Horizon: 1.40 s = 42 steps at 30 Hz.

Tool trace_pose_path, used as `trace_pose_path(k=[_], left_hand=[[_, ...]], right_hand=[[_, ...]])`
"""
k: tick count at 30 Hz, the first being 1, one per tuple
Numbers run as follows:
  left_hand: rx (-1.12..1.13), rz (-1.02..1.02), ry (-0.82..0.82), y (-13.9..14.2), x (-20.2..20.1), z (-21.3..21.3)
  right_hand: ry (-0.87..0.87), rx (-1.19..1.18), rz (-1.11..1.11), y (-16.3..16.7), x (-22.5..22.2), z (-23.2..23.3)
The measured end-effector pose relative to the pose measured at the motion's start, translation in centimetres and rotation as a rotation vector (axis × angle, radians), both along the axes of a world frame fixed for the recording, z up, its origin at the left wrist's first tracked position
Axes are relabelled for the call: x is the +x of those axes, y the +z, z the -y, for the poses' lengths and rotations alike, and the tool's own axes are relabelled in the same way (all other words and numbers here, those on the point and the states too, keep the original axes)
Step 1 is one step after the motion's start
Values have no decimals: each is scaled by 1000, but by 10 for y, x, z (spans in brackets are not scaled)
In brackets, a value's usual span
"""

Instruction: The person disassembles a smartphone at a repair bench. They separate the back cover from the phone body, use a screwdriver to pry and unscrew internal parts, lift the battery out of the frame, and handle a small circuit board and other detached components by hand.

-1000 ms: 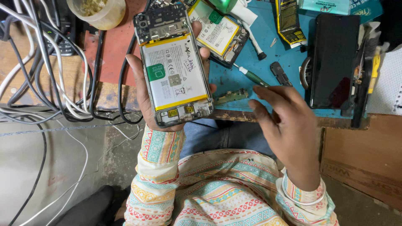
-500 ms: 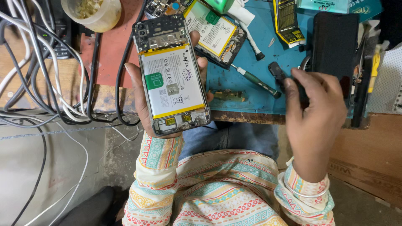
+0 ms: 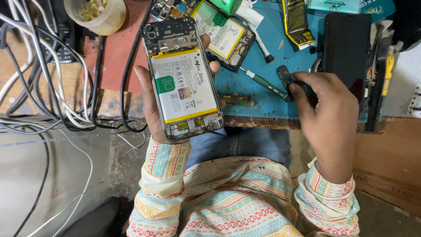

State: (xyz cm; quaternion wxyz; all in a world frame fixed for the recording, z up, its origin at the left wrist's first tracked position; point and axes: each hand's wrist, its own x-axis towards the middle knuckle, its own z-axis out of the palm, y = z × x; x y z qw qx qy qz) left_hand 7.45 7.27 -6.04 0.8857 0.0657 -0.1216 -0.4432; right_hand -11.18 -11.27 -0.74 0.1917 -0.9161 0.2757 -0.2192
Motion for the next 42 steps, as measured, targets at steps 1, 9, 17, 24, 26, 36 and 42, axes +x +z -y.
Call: trace_pose_path(k=[1,9,17,24,26,36,42], left_hand=[[-6,5,-4,0,1,0],[-21,30,-9,-1,3,3],[20,33,9,-3,0,5],[13,22,-2,-5,0,6],[27,18,12,-5,-1,7],[57,-9,9,-7,-3,8],[-20,-60,11,-7,-5,10]], right_hand=[[10,-24,-23,0,-1,0],[-5,-56,-93,-2,5,11],[-103,319,85,10,14,5],[311,397,303,44,21,-34],[419,479,278,49,28,-41],[724,465,81,65,57,-53],[794,162,70,66,60,-46]])
